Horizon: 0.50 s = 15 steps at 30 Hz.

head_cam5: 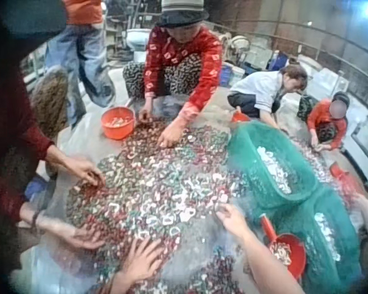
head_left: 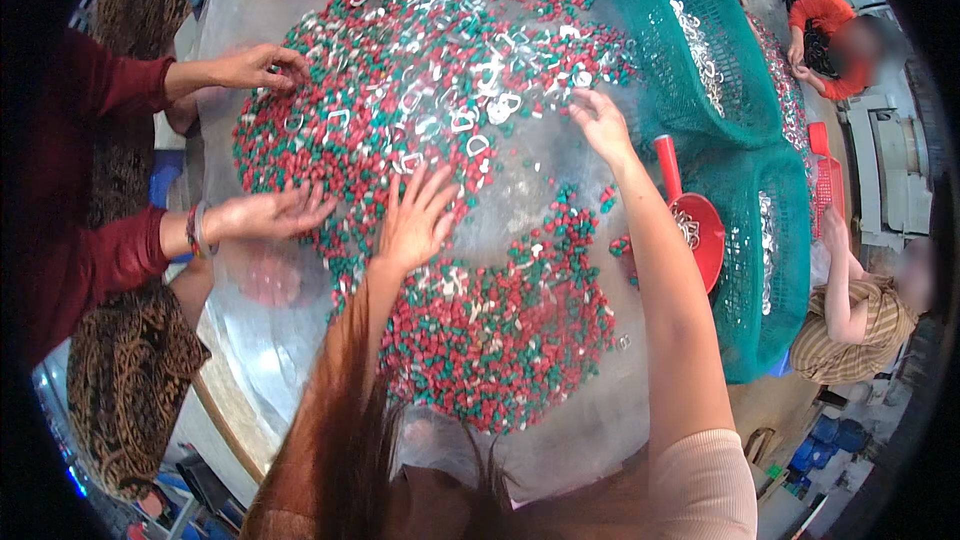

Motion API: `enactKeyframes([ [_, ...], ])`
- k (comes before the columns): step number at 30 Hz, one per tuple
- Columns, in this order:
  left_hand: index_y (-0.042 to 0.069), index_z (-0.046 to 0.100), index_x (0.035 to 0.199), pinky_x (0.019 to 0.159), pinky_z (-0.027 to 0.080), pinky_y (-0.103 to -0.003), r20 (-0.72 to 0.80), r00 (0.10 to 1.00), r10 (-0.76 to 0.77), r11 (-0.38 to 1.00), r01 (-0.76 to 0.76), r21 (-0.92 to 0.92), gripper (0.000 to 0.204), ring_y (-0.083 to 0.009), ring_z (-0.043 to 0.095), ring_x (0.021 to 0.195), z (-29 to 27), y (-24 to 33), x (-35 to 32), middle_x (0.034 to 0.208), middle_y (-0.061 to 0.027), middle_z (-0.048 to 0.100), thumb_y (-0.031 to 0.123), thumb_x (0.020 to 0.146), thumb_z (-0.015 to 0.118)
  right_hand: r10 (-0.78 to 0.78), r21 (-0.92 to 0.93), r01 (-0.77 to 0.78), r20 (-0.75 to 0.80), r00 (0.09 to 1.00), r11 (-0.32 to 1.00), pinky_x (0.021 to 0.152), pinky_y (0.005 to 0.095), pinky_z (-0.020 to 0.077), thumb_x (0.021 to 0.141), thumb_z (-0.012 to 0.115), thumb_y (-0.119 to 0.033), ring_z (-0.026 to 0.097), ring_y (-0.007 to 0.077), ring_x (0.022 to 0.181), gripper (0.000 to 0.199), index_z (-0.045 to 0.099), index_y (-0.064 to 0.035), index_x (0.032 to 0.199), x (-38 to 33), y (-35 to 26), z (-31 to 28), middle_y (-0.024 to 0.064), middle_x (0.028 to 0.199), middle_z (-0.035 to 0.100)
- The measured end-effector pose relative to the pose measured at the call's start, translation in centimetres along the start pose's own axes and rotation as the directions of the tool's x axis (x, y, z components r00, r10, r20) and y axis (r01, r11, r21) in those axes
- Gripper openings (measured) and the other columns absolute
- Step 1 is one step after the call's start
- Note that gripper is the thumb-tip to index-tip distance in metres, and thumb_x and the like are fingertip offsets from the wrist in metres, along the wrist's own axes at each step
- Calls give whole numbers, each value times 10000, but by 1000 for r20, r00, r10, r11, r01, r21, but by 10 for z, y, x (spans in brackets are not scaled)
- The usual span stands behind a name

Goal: The person sits on the floor and sorts small red, green, and white plastic pieces spread on a large sheet. They pick up individual pieces and place them into nearby containers while other people work alongside them.

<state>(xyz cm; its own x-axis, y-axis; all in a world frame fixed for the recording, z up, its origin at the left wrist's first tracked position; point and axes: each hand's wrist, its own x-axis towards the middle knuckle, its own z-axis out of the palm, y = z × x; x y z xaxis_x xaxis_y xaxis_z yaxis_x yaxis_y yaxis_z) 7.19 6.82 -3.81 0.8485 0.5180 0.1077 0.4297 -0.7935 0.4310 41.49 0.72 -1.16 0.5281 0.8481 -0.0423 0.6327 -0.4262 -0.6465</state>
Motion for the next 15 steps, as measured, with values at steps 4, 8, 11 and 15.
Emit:
enactKeyframes([
  [4,167,513,1260,1083,144,-569,39,998,-51,998,50,31,405,-259,199,1376,4,0,0,1437,-5,338,284,873,486,-15,-102,-9,-230,973,995,1002,381,372,845,594,-272,448,308,1208,471,502,-76,1263,55,33,1,147,1315,467],
  [8,178,506,1267,1078,142,-576,82,993,-88,996,87,14,415,-262,209,1374,2,-1,-1,1434,3,347,288,867,505,14,-225,-112,-394,919,968,1016,423,353,872,545,-329,408,367,1233,524,434,-70,1313,95,37,-1,223,1315,442],
  [11,184,500,1272,1074,149,-579,121,990,-78,996,71,56,426,-263,212,1373,1,1,4,1431,6,352,289,859,521,431,-85,-476,-306,849,876,944,453,403,897,483,-395,492,398,1134,533,439,-47,1298,110,48,-21,248,1224,513],
  [15,190,503,1263,1060,164,-600,161,980,-119,992,111,62,426,-262,195,1381,1,-2,6,1437,1,339,283,849,540,215,-41,-261,-451,866,964,902,448,422,906,460,-413,534,387,1072,477,540,-33,1182,102,43,4,233,1145,567],
])
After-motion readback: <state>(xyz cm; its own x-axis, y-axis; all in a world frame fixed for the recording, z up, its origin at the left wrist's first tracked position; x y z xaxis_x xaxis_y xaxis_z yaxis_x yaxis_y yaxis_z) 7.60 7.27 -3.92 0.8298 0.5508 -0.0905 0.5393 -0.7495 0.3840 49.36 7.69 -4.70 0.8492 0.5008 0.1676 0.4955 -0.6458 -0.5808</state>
